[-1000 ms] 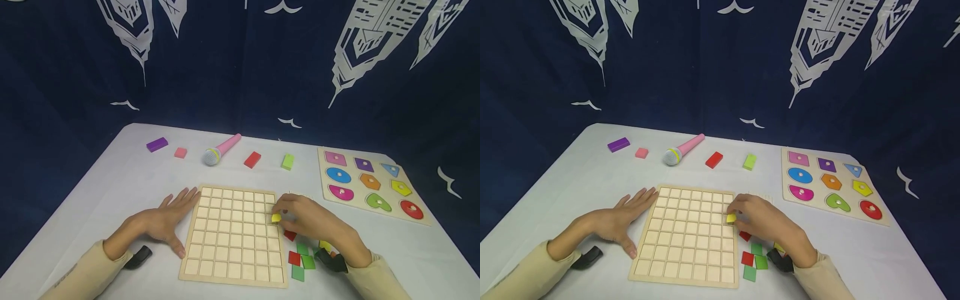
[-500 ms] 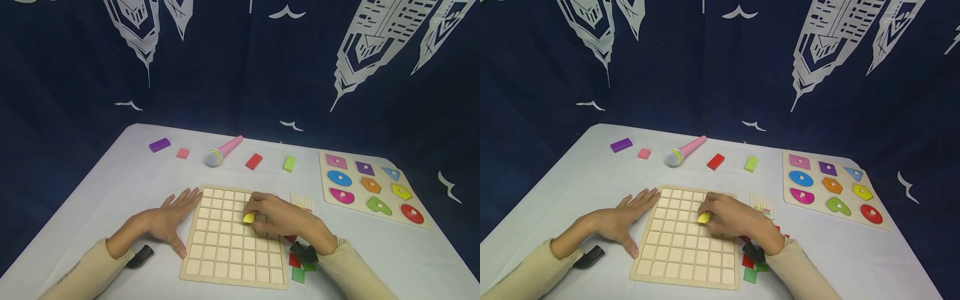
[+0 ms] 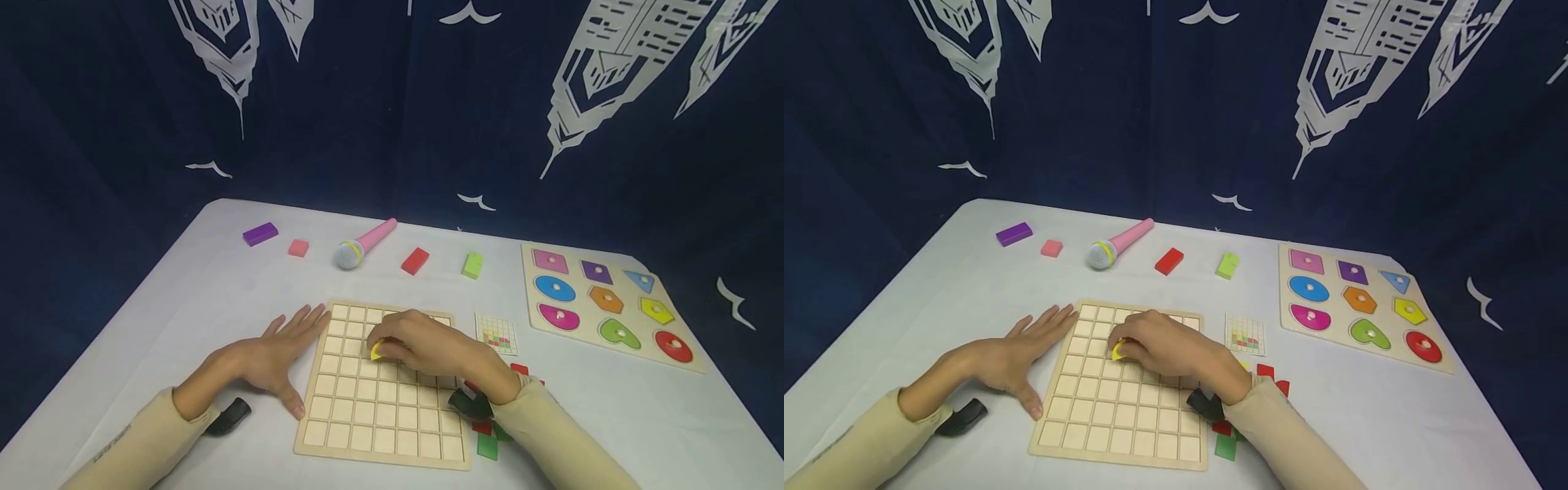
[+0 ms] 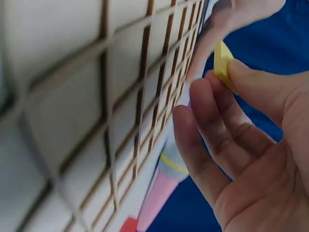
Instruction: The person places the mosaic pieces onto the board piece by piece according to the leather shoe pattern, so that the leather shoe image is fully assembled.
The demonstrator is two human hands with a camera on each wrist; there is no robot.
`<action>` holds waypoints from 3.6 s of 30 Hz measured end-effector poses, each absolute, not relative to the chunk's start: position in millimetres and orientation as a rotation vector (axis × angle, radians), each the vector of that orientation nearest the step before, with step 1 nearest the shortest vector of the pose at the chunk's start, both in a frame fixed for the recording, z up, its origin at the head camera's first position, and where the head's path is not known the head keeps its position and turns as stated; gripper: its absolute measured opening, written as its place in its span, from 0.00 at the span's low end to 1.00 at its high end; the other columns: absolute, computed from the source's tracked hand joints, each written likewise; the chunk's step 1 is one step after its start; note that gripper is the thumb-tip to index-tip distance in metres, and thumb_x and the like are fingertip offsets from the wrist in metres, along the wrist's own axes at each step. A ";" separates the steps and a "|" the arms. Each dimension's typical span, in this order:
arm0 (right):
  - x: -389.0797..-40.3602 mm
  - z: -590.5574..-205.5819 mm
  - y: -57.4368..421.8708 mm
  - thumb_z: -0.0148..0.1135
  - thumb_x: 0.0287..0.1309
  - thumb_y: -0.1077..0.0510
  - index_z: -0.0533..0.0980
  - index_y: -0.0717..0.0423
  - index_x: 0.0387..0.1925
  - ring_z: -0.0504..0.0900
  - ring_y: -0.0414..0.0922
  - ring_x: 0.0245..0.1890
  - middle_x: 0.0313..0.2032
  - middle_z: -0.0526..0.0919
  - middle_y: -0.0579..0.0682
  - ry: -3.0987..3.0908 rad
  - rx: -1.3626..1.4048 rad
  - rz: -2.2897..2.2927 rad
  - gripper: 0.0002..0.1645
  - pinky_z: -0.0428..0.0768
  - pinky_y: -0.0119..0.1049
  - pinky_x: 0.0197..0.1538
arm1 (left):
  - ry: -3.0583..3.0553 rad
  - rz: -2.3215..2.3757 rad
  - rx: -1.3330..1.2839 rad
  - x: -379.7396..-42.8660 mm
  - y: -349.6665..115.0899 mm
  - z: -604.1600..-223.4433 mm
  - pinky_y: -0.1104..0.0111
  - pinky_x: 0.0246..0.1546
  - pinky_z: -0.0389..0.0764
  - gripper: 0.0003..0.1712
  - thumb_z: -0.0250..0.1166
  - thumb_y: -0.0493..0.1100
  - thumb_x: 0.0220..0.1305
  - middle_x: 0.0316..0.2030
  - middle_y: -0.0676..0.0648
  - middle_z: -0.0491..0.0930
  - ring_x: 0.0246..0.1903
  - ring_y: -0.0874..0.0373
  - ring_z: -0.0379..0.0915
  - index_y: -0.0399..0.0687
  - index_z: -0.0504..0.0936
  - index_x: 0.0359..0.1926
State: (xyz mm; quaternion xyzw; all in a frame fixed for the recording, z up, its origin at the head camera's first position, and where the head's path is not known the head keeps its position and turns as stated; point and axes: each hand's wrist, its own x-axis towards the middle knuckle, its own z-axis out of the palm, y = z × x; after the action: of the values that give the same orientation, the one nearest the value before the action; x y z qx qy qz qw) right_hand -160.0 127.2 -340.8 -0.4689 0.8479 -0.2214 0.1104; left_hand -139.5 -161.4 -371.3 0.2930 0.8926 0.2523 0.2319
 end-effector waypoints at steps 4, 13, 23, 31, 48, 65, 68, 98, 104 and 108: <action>-157.6 -344.5 113.9 0.61 0.68 0.59 0.84 0.53 0.47 0.81 0.32 0.39 0.40 0.87 0.42 2.474 -1.377 -0.692 0.10 0.79 0.33 0.56 | 2.452 0.692 0.810 -139.5 -161.6 -371.4 0.35 0.73 0.28 0.87 0.84 0.62 0.29 0.79 0.35 0.30 0.78 0.36 0.22 0.35 0.38 0.79; -154.5 -349.7 95.9 0.67 0.63 0.61 0.80 0.55 0.41 0.76 0.30 0.28 0.29 0.84 0.42 2.479 -1.238 -0.807 0.05 0.78 0.24 0.38 | 2.460 0.676 0.801 -139.9 -161.9 -370.5 0.35 0.73 0.28 0.87 0.84 0.63 0.29 0.79 0.36 0.30 0.78 0.36 0.21 0.36 0.37 0.79; -154.4 -351.9 87.2 0.62 0.62 0.69 0.84 0.57 0.44 0.78 0.35 0.33 0.35 0.86 0.44 2.497 -1.220 -0.840 0.12 0.80 0.26 0.44 | 2.455 0.676 0.800 -140.0 -162.3 -370.0 0.36 0.73 0.28 0.87 0.84 0.63 0.29 0.80 0.36 0.30 0.78 0.36 0.21 0.36 0.37 0.79; -151.7 -353.7 83.6 0.62 0.59 0.71 0.84 0.55 0.43 0.78 0.33 0.33 0.32 0.86 0.45 2.499 -1.186 -0.873 0.14 0.80 0.25 0.44 | 2.455 0.680 0.789 -139.0 -164.0 -368.7 0.36 0.73 0.28 0.87 0.84 0.63 0.29 0.80 0.36 0.29 0.78 0.37 0.20 0.36 0.36 0.79; -150.2 -356.1 80.6 0.68 0.58 0.66 0.84 0.50 0.36 0.77 0.30 0.27 0.26 0.84 0.39 2.558 -1.008 -0.824 0.07 0.78 0.24 0.36 | 2.459 0.681 0.799 -138.8 -162.1 -370.0 0.35 0.73 0.29 0.87 0.84 0.63 0.29 0.79 0.35 0.31 0.78 0.36 0.21 0.35 0.38 0.79; -150.9 -356.0 79.4 0.71 0.56 0.63 0.84 0.51 0.29 0.75 0.32 0.27 0.25 0.82 0.39 2.562 -1.023 -0.767 0.05 0.76 0.24 0.34 | 2.458 0.675 0.795 -140.6 -161.7 -370.9 0.36 0.73 0.28 0.88 0.84 0.64 0.28 0.80 0.36 0.30 0.78 0.36 0.21 0.36 0.37 0.79; -149.6 -355.3 80.3 0.72 0.56 0.64 0.85 0.52 0.33 0.76 0.33 0.30 0.29 0.85 0.40 2.547 -1.050 -0.744 0.05 0.77 0.24 0.36 | 2.459 0.674 0.799 -140.5 -162.0 -370.9 0.36 0.73 0.28 0.88 0.84 0.64 0.29 0.80 0.36 0.30 0.78 0.36 0.21 0.36 0.37 0.79; -144.1 -358.4 87.8 0.71 0.58 0.60 0.85 0.50 0.43 0.78 0.38 0.40 0.40 0.85 0.41 2.593 -1.122 -0.628 0.10 0.77 0.30 0.51 | 2.460 0.662 0.811 -143.1 -160.8 -372.0 0.35 0.73 0.28 0.87 0.84 0.63 0.29 0.80 0.36 0.30 0.78 0.36 0.21 0.37 0.37 0.79; -143.5 -360.4 87.3 0.71 0.58 0.60 0.85 0.50 0.44 0.78 0.39 0.40 0.40 0.85 0.42 2.596 -1.113 -0.636 0.11 0.77 0.30 0.50 | 2.461 0.668 0.823 -142.6 -161.9 -373.9 0.34 0.72 0.28 0.87 0.84 0.63 0.30 0.80 0.36 0.30 0.78 0.36 0.20 0.36 0.36 0.79; -143.0 -361.5 87.2 0.71 0.59 0.60 0.84 0.50 0.45 0.77 0.38 0.39 0.41 0.84 0.42 2.602 -1.101 -0.621 0.12 0.77 0.29 0.50 | 2.459 0.677 0.823 -142.0 -162.1 -373.9 0.34 0.72 0.28 0.87 0.84 0.64 0.30 0.79 0.35 0.30 0.78 0.36 0.20 0.36 0.36 0.79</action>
State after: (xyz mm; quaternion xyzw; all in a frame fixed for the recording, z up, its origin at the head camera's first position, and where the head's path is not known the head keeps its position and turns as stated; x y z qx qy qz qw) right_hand -143.0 87.2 -361.5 -0.3776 0.8925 -0.2131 0.1241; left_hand -142.0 -162.1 -373.9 0.2990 0.8931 0.2460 0.2288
